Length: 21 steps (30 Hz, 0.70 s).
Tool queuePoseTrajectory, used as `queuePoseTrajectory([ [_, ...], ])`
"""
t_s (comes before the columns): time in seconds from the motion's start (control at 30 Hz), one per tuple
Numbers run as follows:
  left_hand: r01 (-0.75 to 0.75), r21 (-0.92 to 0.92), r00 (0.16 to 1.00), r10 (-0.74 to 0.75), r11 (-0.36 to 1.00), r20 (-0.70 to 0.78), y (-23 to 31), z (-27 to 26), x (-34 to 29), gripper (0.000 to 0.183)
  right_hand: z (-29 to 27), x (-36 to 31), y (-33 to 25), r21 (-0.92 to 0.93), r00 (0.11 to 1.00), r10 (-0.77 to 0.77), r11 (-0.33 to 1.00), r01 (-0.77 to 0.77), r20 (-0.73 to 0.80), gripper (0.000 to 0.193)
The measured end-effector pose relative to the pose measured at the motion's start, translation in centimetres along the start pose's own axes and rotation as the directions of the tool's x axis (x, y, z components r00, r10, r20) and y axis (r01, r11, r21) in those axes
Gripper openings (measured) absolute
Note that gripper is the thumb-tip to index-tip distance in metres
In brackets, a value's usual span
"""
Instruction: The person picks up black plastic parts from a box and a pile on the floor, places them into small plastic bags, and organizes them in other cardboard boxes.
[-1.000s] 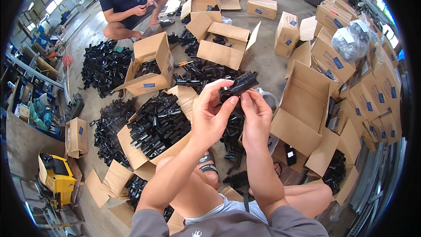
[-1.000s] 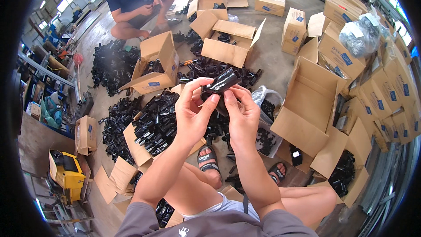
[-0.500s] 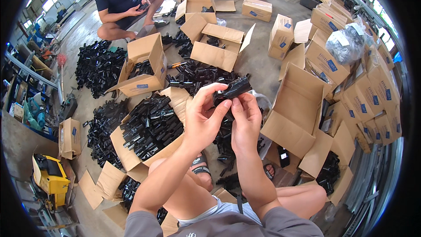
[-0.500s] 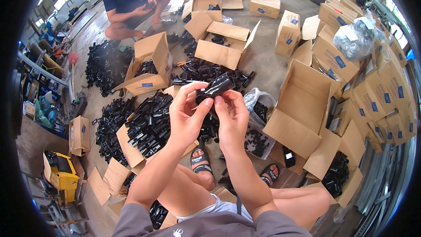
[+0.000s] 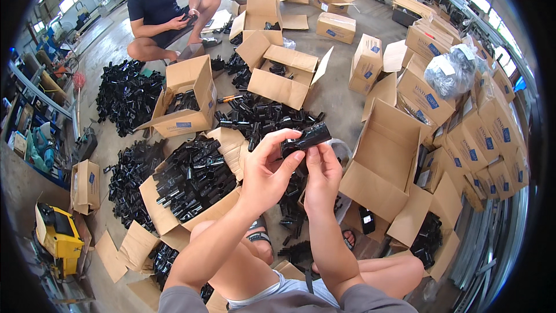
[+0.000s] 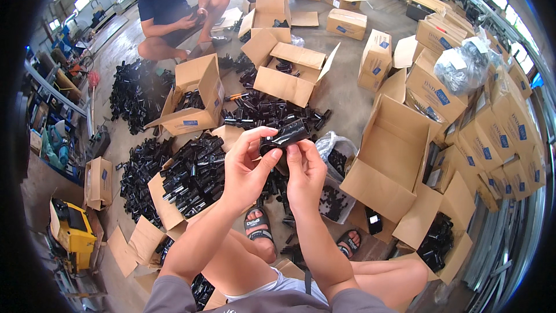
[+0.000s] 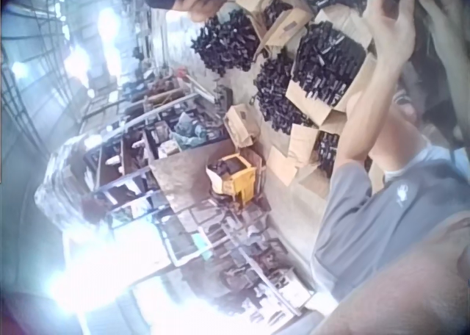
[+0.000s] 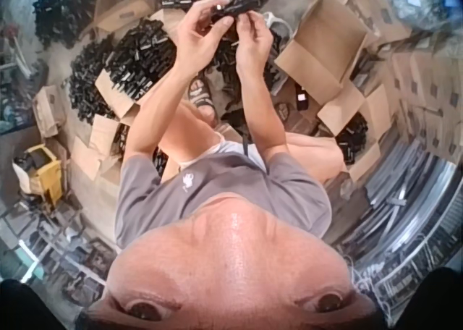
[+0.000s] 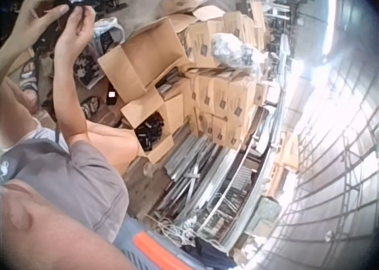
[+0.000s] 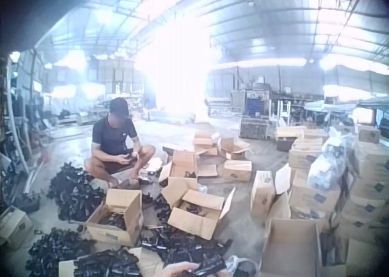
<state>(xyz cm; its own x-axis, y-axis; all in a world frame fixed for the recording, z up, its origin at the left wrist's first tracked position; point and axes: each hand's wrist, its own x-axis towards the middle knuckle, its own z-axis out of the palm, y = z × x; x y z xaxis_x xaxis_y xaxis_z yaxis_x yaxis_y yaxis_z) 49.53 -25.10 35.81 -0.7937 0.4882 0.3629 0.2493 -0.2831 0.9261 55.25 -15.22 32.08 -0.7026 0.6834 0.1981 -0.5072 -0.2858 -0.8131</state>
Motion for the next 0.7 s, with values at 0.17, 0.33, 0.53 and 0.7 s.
queuePoseTrajectory([
  [0.17, 0.031, 0.019, 0.999, -0.032, 0.999, 0.003, -0.1, -0.2, -0.1, 0.037, 0.8, -0.1, -0.2, -0.199, 0.993, -0.114, 0.974, 0.109, -0.011, 0.018],
  [0.33, 0.039, 0.069, 0.999, -0.039, 0.997, 0.006, -0.8, -0.5, 0.0, 0.037, -0.5, 0.3, 0.2, -0.061, 0.999, -0.003, 0.998, 0.005, 0.034, 0.019],
  [0.53, 0.043, 0.016, 0.999, -0.043, 0.999, 0.002, 0.4, -0.2, 0.2, 0.034, 0.1, 0.3, 0.2, -0.097, 1.0, 0.015, 0.995, -0.017, -0.024, 0.012],
  [0.7, -0.003, 0.028, 1.0, 0.003, 1.0, 0.001, 0.1, -0.1, 0.3, 0.035, -0.4, 0.3, 0.0, 0.017, 0.999, 0.018, 1.0, -0.018, 0.028, 0.011],
])
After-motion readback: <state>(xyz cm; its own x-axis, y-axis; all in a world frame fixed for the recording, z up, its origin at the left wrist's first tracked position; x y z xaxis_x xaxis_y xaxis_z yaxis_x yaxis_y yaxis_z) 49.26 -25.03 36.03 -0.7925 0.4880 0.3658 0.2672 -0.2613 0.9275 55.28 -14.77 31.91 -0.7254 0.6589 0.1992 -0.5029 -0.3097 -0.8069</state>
